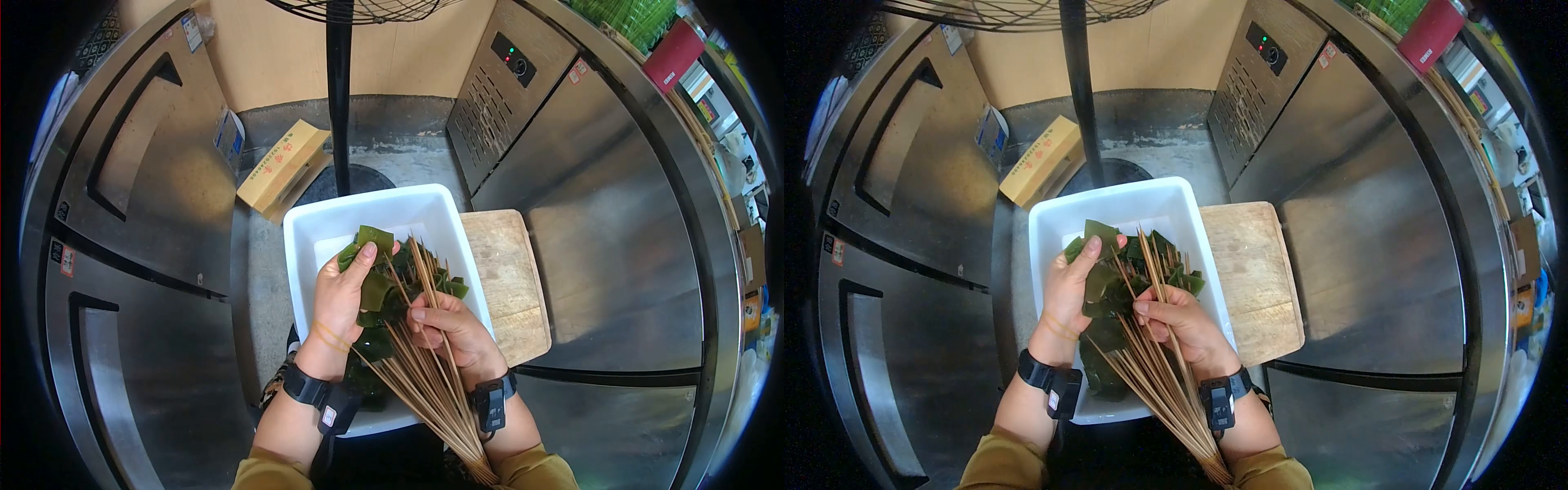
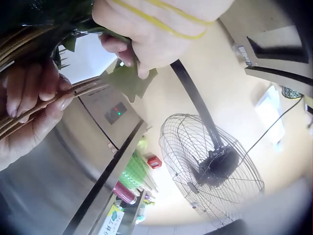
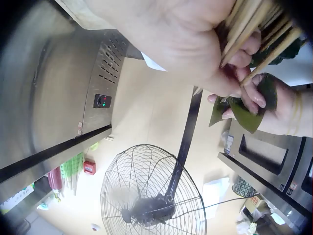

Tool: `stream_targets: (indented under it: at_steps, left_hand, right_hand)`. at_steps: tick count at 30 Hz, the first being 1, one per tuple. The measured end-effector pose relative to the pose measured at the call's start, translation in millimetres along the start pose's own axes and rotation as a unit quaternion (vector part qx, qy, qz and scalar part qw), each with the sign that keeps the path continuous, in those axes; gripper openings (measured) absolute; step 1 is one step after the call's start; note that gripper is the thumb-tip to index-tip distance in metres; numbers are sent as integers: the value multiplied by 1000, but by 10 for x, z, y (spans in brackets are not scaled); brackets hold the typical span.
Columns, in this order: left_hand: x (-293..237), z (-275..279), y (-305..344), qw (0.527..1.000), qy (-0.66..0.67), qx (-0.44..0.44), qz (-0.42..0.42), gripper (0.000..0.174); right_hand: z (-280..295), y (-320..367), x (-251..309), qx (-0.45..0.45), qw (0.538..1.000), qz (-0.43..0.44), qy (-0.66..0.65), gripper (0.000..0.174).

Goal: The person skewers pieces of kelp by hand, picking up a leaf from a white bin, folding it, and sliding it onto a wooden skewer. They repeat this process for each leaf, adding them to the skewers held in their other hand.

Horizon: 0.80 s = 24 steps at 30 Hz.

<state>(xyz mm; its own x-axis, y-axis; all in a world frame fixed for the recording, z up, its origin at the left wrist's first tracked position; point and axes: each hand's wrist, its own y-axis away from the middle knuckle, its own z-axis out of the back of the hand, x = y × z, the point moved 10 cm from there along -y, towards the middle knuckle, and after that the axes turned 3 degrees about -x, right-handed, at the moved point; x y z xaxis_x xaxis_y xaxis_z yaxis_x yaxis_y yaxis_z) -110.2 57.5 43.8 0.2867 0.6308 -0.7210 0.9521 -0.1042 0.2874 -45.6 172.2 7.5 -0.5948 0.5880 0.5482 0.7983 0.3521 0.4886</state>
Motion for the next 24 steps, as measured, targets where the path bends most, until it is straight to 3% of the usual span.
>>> stream_targets:
  at_steps: [7,17,24]
  left_hand:
    - [92,-9,19,997,-68,18,-4,28]
    - [-102,107,-60,995,-88,-12,-53,17]
    - [-312,-34,32,983,-131,-9,-127,19]
  right_hand:
    - [3,5,30,5,1000,12,-2,3]
    - [-33,27,51,3,998,12,68,5]
    - [-67,31,51,20,996,5,83,6]
